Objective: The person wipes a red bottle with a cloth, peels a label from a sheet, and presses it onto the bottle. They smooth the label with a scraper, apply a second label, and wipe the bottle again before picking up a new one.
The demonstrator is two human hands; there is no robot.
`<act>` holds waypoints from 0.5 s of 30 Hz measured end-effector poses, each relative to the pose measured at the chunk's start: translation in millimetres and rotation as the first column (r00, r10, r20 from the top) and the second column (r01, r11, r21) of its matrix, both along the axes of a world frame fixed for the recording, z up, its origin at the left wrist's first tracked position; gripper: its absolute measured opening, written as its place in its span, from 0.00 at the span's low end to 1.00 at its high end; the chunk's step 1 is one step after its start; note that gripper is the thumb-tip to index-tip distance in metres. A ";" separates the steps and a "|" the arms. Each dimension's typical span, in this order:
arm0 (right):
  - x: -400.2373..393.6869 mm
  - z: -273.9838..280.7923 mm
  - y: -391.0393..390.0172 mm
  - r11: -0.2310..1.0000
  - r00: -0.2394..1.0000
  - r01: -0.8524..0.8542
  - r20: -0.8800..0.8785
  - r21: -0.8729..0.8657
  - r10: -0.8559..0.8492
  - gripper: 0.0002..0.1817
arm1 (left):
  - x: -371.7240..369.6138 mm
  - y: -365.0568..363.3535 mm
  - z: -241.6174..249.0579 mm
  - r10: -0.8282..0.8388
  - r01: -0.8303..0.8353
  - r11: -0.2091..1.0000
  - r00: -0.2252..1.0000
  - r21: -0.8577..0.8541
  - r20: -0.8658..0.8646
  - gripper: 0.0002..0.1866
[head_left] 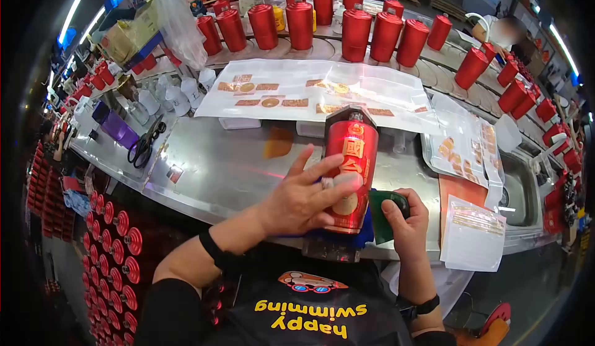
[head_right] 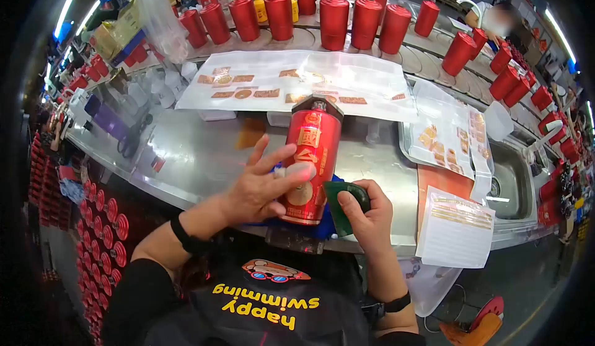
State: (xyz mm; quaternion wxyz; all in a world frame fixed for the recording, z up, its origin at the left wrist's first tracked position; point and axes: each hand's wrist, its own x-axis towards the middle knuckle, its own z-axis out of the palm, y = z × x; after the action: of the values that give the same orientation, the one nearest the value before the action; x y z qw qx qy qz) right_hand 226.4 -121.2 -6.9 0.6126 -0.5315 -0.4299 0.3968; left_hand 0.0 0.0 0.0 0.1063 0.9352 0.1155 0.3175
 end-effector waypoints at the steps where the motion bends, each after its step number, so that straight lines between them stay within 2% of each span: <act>1: 0.2 -3.5 -0.3 1.000 1.000 0.014 -0.004 0.025 -0.014 0.12 | 5.9 14.4 0.7 0.004 -0.004 0.999 1.000 0.053 0.015 0.28; 2: 0.5 -6.0 -0.6 0.998 1.000 0.030 -0.010 0.047 -0.029 0.12 | 10.9 27.5 4.1 0.005 -0.008 0.995 1.000 0.104 0.028 0.27; 6: 9.0 2.7 -0.8 0.999 0.998 0.050 -0.029 -0.004 -0.050 0.11 | 37.7 70.2 34.0 0.000 0.000 0.999 1.000 0.039 0.009 0.25; 9: 9.6 1.6 1.3 0.999 0.995 0.050 -0.083 0.002 -0.049 0.11 | 43.0 68.4 40.5 -0.073 0.075 0.996 0.996 0.038 -0.057 0.28; 10: 10.1 2.4 0.8 0.998 0.997 0.055 -0.058 0.007 -0.055 0.10 | 42.8 61.8 37.0 -0.088 0.089 0.993 0.996 0.072 -0.017 0.26; 13: 13.8 -0.8 -2.5 0.998 0.997 0.058 -0.043 -0.018 -0.059 0.10 | 34.2 28.4 28.8 -0.082 0.098 0.971 0.993 0.217 -0.080 0.21; 15: 14.8 -3.6 -2.4 0.998 0.997 0.065 -0.044 -0.011 -0.065 0.10 | 30.2 13.0 30.4 -0.105 0.119 0.975 0.991 0.188 -0.082 0.19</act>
State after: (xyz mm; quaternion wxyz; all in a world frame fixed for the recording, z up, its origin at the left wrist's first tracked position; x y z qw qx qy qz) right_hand 241.2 -123.6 -10.4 0.6320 -0.5394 -0.3967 0.3903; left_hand 30.2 13.0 30.4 0.0290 0.9568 0.0353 0.2871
